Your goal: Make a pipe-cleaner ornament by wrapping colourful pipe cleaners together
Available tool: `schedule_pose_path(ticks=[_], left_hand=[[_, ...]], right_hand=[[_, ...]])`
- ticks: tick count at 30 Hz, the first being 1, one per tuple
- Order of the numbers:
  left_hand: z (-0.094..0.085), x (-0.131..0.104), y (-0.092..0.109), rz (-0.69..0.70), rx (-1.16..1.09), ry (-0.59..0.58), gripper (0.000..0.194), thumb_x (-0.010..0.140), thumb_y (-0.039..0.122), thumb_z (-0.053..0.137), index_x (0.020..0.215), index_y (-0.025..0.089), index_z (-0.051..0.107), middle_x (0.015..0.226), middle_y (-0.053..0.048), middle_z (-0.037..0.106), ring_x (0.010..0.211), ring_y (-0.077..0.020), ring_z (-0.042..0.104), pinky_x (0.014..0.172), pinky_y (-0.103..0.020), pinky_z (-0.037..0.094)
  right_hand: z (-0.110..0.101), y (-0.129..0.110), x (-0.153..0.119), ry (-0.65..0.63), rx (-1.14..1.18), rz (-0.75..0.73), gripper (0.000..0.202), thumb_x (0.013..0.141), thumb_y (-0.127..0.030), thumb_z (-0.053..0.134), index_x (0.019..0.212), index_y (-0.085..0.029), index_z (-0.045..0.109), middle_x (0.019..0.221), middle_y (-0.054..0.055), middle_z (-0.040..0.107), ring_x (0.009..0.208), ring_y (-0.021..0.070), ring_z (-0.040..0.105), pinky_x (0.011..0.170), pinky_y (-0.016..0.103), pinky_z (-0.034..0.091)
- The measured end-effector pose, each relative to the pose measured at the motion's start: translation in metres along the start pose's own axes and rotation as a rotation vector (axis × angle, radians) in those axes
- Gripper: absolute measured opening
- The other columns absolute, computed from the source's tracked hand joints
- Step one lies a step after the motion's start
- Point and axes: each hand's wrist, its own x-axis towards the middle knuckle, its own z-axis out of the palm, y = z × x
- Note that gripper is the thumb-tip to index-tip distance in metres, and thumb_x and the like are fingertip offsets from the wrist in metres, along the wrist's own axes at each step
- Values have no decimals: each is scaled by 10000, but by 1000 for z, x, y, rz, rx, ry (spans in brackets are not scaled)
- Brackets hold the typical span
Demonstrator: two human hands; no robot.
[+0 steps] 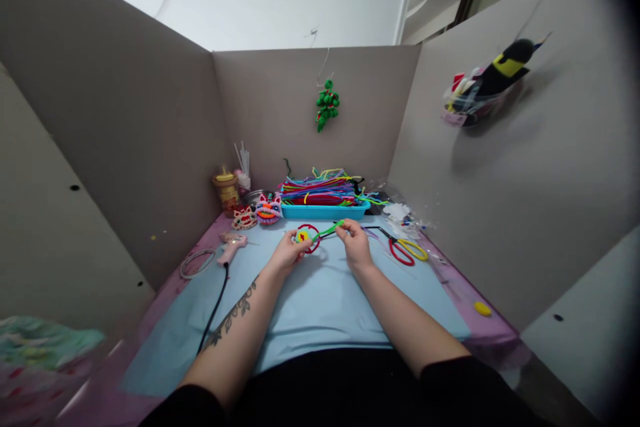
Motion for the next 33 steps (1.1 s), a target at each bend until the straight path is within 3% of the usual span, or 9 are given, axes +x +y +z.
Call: schedule_pose_path(ticks=[5, 13, 17, 24, 33], left_hand=[[3, -4, 1, 30, 54, -50, 609, 529, 343, 818, 992, 143, 477, 528, 71, 530, 340, -34, 369, 346, -167, 211], [7, -6, -1, 67, 179, -116, 643, 571, 328, 785, 1063, 156, 408, 601, 57, 569, 425, -54, 457, 420, -169, 302], [9, -8, 0, 91, 163, -117, 661, 570, 305, 780, 1075, 163, 377, 590, 68, 563, 465, -68, 475, 436, -169, 322], [9, -5, -2, 140, 112, -102, 635, 558, 280, 783, 1050, 175, 395, 602, 75, 555, 468, -68, 482, 451, -172, 333], [7, -3, -4, 165, 125, -112, 677, 551, 264, 783, 1103, 166, 404, 664, 53, 594, 548, -87, 547, 514, -182, 391]], right_hand=[[5, 2, -3, -158, -15, 81, 161, 651, -363, 677, 684, -214, 627, 993, 51, 570, 1001, 228, 511, 928, 387, 357], [5, 4, -4, -207, -28, 120, 151, 633, -337, 674, 658, -201, 613, 943, 36, 572, 950, 215, 518, 934, 371, 340], [9, 1, -9, -306, 4, 197, 155, 605, -330, 683, 615, -193, 611, 924, 26, 576, 903, 206, 524, 888, 346, 369], [14, -6, -15, -436, 130, 333, 184, 572, -328, 709, 644, -197, 602, 660, -22, 564, 665, 153, 513, 667, 276, 402], [15, -9, -16, -449, 100, 262, 172, 593, -332, 685, 601, -192, 585, 650, -25, 515, 656, 140, 484, 628, 250, 400]])
